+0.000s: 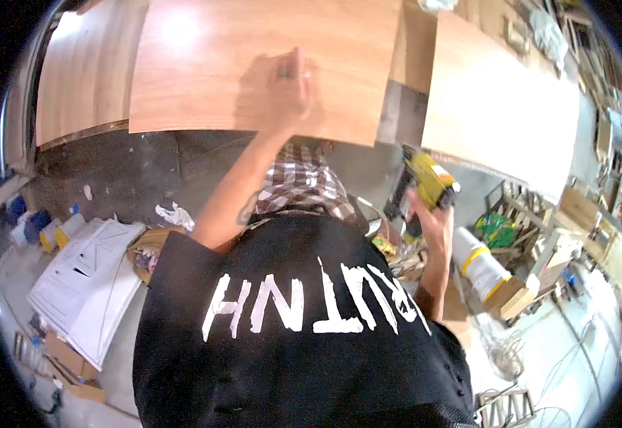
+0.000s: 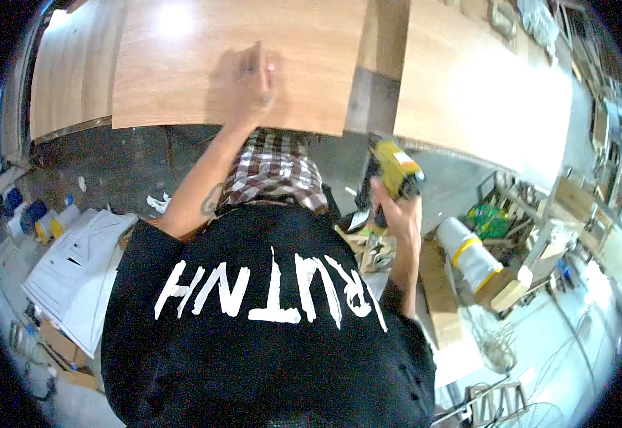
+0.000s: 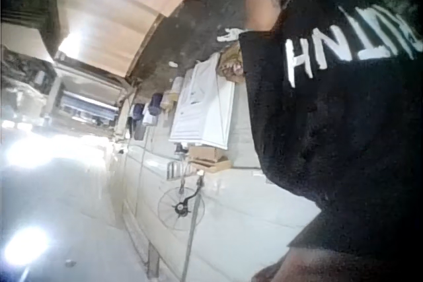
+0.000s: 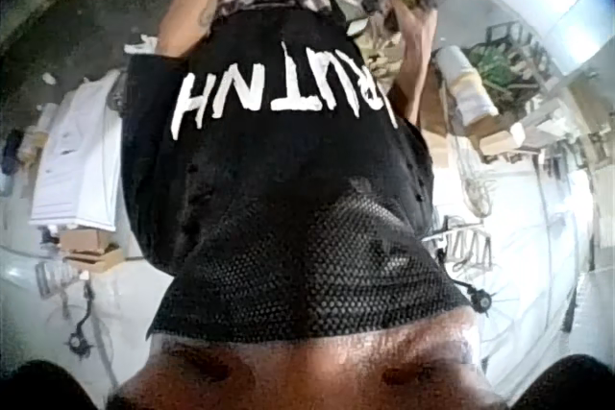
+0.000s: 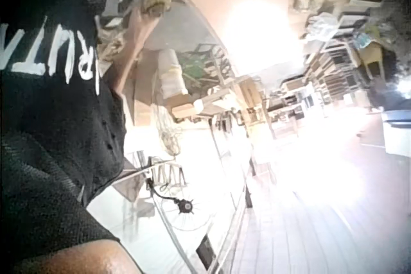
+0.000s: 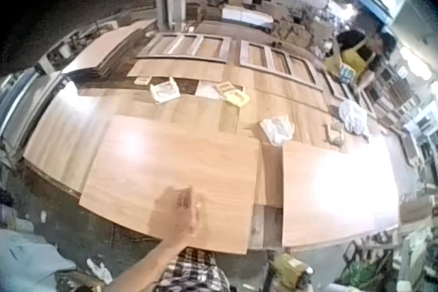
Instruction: The person aligns wooden boards, fastens edge strips to them using a pneumatic nail gun, and stacks the finished boards onto a pile.
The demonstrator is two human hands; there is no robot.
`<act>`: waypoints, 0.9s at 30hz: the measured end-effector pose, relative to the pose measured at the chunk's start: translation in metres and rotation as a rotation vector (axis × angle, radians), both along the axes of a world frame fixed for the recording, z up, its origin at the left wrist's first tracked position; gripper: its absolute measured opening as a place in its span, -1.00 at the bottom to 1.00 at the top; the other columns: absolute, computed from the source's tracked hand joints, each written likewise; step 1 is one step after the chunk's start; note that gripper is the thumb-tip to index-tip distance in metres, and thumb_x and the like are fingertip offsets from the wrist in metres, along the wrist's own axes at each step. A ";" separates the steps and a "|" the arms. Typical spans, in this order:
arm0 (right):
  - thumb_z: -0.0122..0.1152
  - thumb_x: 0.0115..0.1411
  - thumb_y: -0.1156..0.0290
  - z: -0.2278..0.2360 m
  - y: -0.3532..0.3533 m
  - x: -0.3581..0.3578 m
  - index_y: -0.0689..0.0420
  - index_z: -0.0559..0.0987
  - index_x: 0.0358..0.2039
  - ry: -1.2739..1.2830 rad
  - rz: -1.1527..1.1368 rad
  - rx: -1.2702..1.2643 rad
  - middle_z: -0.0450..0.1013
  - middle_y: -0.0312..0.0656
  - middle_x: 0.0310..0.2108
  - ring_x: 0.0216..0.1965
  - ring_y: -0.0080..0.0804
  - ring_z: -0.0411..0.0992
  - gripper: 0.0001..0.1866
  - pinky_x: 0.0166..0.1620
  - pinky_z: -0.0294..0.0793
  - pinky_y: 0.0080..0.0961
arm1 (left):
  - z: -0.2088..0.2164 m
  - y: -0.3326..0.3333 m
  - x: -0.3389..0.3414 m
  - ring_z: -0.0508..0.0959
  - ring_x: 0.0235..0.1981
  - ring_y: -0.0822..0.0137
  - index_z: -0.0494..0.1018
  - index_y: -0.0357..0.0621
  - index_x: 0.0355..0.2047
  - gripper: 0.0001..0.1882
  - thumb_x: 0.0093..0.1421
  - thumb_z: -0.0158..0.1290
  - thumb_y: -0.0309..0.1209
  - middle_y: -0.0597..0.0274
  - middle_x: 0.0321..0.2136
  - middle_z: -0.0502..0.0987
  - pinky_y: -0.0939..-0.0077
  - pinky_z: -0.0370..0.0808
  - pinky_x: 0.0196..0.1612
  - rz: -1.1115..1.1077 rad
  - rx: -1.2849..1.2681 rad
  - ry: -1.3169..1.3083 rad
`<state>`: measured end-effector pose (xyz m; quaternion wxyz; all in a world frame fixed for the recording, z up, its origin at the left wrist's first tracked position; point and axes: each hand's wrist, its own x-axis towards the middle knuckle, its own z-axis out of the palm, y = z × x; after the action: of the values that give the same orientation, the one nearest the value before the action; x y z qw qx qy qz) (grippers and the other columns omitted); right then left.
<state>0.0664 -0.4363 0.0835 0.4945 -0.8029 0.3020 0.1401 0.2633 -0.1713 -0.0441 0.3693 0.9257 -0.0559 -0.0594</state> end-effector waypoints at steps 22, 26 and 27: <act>0.21 0.21 0.14 0.164 0.427 0.490 0.21 0.50 -0.20 0.038 0.829 -0.348 0.36 -0.32 -0.67 -0.75 -0.57 0.30 -0.63 -0.64 0.28 -0.63 | -0.004 0.219 0.217 0.12 0.28 -0.19 0.04 -0.62 0.19 -0.28 0.19 -0.05 -0.28 -0.40 0.20 0.14 -0.10 -0.03 0.31 0.194 0.382 -0.132; 0.24 0.11 -0.06 0.065 0.450 0.553 0.29 0.50 -0.43 0.276 0.956 -0.429 0.43 -0.21 -0.67 -0.69 -0.48 0.42 -0.46 -0.58 0.37 -0.46 | 0.015 0.223 0.217 0.10 0.28 -0.26 0.12 -0.63 0.16 -0.31 0.12 -0.05 -0.33 -0.45 0.20 0.12 -0.17 -0.08 0.31 0.133 0.340 -0.078; 0.24 0.16 0.11 0.039 0.441 0.557 0.27 0.46 -0.51 0.148 0.932 -0.526 0.34 -0.26 -0.77 -0.78 -0.50 0.34 -0.58 -0.68 0.31 -0.52 | 0.016 0.218 0.221 0.10 0.28 -0.26 0.12 -0.63 0.16 -0.31 0.12 -0.05 -0.33 -0.45 0.20 0.12 -0.17 -0.08 0.31 0.131 0.306 -0.077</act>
<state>0.6236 0.0051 0.1223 0.1398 -0.9365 -0.0273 0.3204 0.4838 0.0464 -0.0278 0.2246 0.9744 0.0001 -0.0073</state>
